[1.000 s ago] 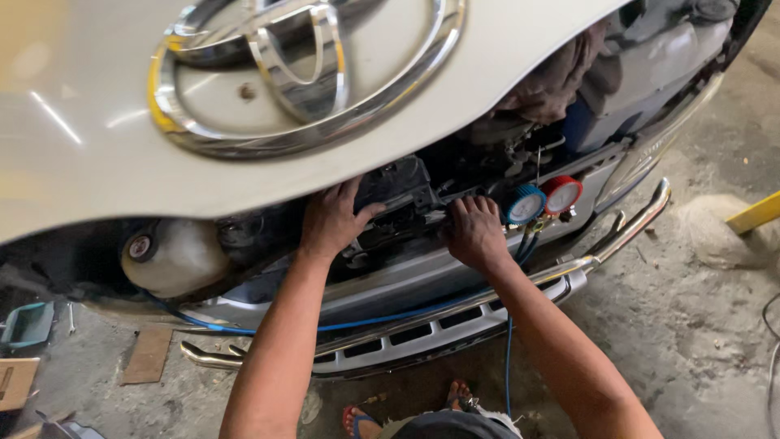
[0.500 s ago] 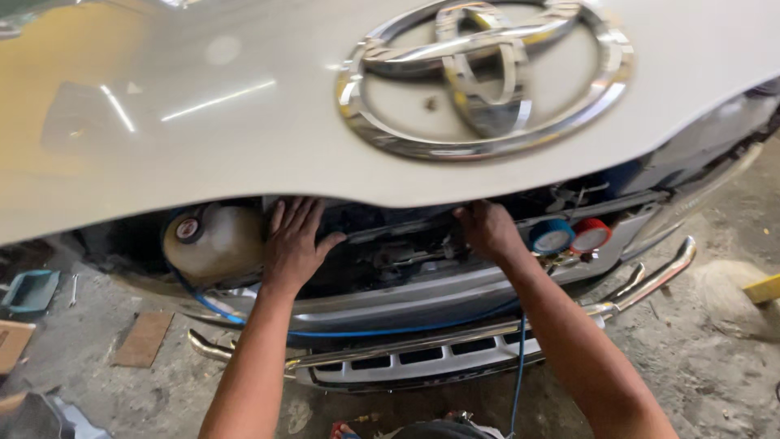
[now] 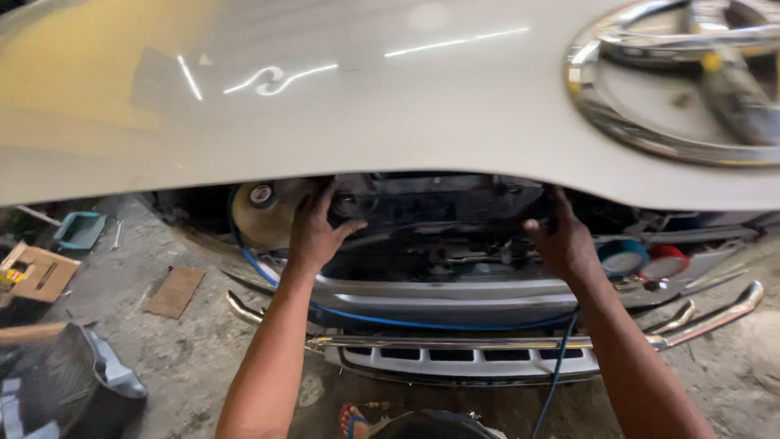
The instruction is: The person works under the hood of a white car, using a wrench to tighten bolts on the air conditioning condenser. They connect and adjust refrigerant hoses and gauges, then retrieve a socket wrench from the car interior to continue tightening components.
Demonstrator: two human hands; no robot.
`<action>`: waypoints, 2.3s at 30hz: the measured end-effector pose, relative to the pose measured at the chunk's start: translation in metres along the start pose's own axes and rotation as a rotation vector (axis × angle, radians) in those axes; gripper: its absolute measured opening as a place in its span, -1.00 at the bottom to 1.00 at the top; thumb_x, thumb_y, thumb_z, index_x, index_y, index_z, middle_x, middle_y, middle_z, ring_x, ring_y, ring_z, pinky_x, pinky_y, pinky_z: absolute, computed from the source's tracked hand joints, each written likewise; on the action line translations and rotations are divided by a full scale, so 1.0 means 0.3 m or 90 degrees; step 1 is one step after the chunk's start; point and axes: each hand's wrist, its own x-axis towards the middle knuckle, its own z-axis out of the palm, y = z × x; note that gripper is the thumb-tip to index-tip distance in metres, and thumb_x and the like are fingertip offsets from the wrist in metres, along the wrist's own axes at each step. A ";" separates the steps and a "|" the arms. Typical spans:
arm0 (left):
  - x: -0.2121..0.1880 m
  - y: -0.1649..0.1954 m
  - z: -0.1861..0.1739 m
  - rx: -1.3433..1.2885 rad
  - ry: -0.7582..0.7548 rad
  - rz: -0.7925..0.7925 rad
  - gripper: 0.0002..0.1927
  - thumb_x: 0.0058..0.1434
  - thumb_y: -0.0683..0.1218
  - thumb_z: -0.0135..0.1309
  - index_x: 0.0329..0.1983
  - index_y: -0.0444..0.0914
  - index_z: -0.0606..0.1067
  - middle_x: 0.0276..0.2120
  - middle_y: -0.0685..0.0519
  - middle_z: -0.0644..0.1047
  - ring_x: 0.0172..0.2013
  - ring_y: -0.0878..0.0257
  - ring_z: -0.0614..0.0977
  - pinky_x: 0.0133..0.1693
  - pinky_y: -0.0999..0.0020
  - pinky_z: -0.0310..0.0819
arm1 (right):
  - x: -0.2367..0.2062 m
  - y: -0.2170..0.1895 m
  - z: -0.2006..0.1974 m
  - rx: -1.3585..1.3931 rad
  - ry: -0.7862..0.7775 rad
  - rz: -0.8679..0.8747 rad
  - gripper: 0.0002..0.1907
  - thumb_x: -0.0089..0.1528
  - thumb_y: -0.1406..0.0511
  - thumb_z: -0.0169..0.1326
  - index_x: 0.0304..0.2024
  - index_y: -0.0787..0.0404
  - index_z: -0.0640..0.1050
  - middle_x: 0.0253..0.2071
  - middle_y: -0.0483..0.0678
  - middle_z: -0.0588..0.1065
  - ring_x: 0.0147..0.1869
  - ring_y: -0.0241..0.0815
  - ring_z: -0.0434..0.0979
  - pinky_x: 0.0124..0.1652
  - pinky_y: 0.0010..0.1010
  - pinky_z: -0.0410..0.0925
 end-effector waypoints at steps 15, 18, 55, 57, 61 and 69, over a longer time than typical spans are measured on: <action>0.011 -0.100 0.033 -0.065 0.018 0.081 -0.26 0.01 0.20 0.39 0.19 -0.24 0.50 0.12 -0.19 0.53 0.18 -0.22 0.46 0.20 -0.09 0.26 | 0.070 -0.015 0.016 -0.006 0.048 -0.217 -0.09 0.22 0.04 0.15 0.43 0.32 0.07 -0.21 0.41 0.52 -0.14 0.52 0.53 -0.28 0.13 0.40; 0.012 -0.088 0.020 -0.070 0.019 0.089 -0.25 0.04 0.15 0.38 0.25 -0.24 0.46 0.15 -0.21 0.53 0.19 -0.25 0.46 0.21 -0.09 0.26 | 0.139 0.069 -0.026 -0.029 -0.058 -0.132 -0.31 0.17 -0.06 0.21 0.12 0.31 0.44 -0.20 0.27 0.61 -0.09 0.32 0.65 -0.18 0.05 0.47; 0.046 -0.068 0.052 -0.071 -0.040 0.024 -0.32 0.01 0.12 0.43 0.15 -0.24 0.49 0.04 -0.14 0.59 0.11 -0.16 0.52 0.17 -0.02 0.32 | -0.195 -0.482 0.762 -0.225 -0.194 -0.424 -0.26 0.33 0.05 -0.02 0.41 0.35 0.20 0.51 0.30 0.03 0.58 0.30 -0.07 0.44 0.12 -0.12; 0.042 -0.076 0.046 -0.072 -0.052 0.023 -0.30 0.03 0.16 0.41 0.16 -0.24 0.48 0.05 -0.14 0.59 0.14 -0.14 0.52 0.20 -0.03 0.29 | -0.186 -0.500 0.806 -0.275 -0.187 -0.409 -0.28 0.33 0.05 0.01 0.38 0.38 0.24 0.50 0.35 0.03 0.58 0.36 -0.07 0.44 0.20 -0.14; 0.044 -0.081 0.046 -0.035 -0.051 0.016 -0.26 0.03 0.24 0.38 0.17 -0.24 0.48 0.07 -0.17 0.55 0.16 -0.17 0.49 0.22 -0.09 0.22 | -0.182 -0.516 0.846 -0.277 -0.209 -0.359 -0.21 0.25 0.04 0.09 0.36 0.40 0.26 0.48 0.36 0.03 0.56 0.35 -0.09 0.42 0.21 -0.14; 0.039 -0.127 0.051 -0.073 -0.031 0.061 -0.23 0.04 0.21 0.36 0.20 -0.31 0.45 0.13 -0.27 0.49 0.17 -0.26 0.45 0.18 -0.14 0.21 | -0.208 -0.520 0.765 -0.105 -0.162 -0.350 -0.43 0.28 0.11 0.12 0.26 0.26 0.43 0.43 0.22 0.23 0.53 0.23 0.08 0.38 0.03 0.06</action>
